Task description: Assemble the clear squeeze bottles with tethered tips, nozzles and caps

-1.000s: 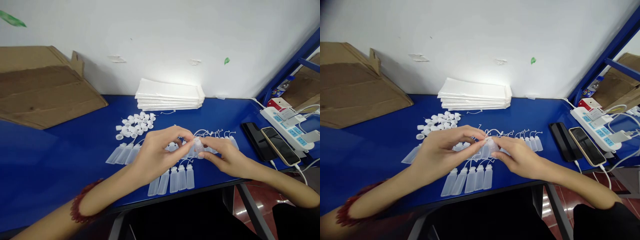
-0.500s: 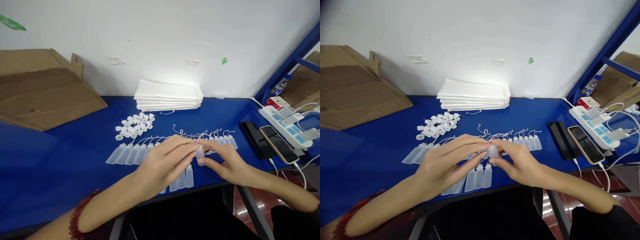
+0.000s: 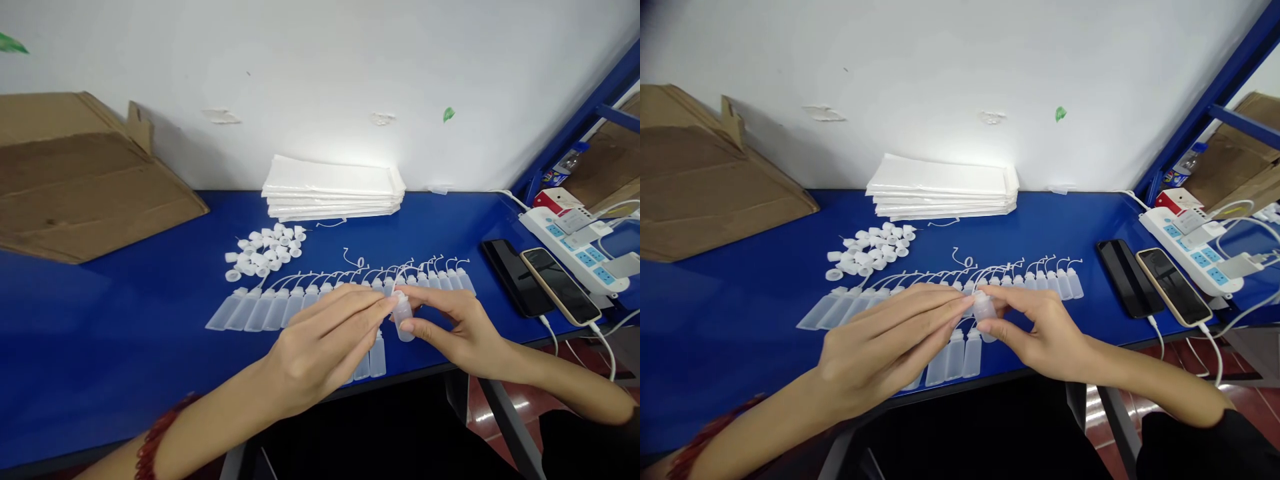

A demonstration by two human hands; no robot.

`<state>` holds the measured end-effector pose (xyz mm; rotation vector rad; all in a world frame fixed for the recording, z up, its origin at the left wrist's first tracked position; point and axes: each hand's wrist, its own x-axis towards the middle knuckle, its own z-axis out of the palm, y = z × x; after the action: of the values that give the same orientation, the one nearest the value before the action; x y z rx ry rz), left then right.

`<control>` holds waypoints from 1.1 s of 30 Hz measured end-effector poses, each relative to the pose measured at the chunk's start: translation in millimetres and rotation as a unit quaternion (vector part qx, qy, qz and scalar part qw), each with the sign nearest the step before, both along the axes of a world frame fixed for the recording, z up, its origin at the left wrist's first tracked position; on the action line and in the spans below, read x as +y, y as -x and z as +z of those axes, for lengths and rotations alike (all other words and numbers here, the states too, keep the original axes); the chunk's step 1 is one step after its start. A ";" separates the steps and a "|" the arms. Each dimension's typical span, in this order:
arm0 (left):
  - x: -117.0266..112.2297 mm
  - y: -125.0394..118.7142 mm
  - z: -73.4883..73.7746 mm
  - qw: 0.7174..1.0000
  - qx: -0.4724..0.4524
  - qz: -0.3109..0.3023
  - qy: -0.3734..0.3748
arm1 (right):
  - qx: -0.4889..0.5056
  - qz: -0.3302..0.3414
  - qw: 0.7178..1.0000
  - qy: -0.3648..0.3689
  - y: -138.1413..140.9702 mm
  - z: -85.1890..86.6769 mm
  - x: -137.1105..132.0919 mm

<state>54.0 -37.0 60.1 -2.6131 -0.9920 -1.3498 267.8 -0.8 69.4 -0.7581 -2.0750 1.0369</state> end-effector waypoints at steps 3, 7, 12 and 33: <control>-1.2 0.0 0.5 1.000 0.001 -0.001 0.015 | 0.009 0.003 0.999 0.031 0.4 -1.0 -0.5; 0.3 1.8 3.3 1.000 -0.009 -0.006 0.007 | 0.014 0.008 0.999 0.047 0.2 -3.0 0.0; 0.5 -0.3 8.6 1.000 -0.006 0.017 -0.001 | -0.010 0.016 0.997 0.075 1.7 0.9 0.7; -25.8 -13.4 -23.7 0.994 0.110 0.003 0.028 | -0.102 0.018 0.974 0.199 -9.2 -14.6 -14.0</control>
<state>67.4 -62.8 36.4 -2.7215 -1.0177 -1.0174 277.0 -14.9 54.8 -1.0656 -2.0788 1.4765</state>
